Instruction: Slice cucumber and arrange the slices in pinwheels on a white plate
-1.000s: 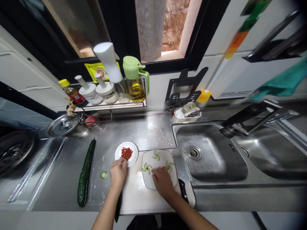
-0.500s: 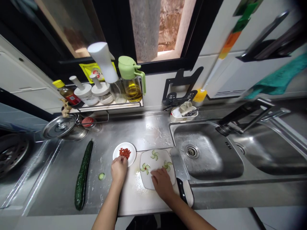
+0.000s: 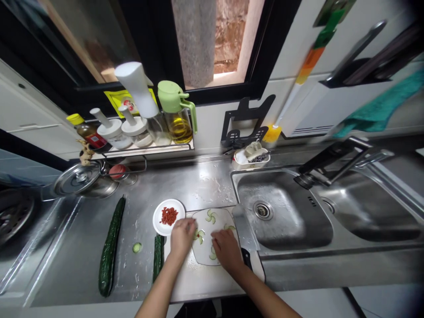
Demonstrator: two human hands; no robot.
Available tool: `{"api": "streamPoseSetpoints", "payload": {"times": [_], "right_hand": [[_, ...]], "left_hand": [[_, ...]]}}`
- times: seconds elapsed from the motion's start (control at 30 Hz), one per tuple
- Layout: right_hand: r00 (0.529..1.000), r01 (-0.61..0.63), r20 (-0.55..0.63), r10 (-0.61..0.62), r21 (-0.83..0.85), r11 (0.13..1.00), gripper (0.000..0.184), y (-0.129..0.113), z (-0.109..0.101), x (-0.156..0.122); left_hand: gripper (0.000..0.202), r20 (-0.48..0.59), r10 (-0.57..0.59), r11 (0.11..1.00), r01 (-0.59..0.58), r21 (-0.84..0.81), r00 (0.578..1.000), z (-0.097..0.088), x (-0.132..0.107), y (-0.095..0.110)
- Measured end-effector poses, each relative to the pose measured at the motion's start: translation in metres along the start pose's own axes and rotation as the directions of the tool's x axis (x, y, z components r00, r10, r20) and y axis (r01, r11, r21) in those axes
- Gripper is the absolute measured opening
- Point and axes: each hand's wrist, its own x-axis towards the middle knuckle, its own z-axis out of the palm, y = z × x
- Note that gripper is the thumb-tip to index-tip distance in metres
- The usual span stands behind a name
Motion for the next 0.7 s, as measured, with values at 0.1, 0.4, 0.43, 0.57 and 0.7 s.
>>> {"api": "streamPoseSetpoints", "payload": {"times": [0.1,0.4,0.43,0.57,0.7], "right_hand": [[1.0,-0.023,-0.016,0.023,-0.018,1.0,0.022,0.006,-0.005,0.007],[0.997,-0.036,-0.07,0.034,-0.029,0.999,0.026,0.015,-0.01,0.029],[0.997,-0.036,-0.067,0.033,-0.033,0.999,0.027,0.016,-0.009,0.031],[0.998,-0.026,-0.05,0.024,-0.05,0.998,0.031,0.018,-0.005,0.036],[0.999,-0.006,-0.036,0.004,-0.054,0.999,0.031,0.019,-0.003,0.038]], "left_hand": [[0.017,0.067,0.151,0.988,-0.151,0.008,0.986,0.024,0.007,0.019],[0.015,0.184,0.24,0.947,-0.271,0.17,0.953,0.055,0.024,0.031],[0.014,0.188,0.238,0.945,-0.272,0.183,0.953,0.056,0.024,0.031],[0.014,0.193,0.251,0.933,-0.29,0.211,0.948,0.058,0.026,0.029],[0.015,0.194,0.25,0.932,-0.29,0.219,0.949,0.059,0.026,0.029]]}}
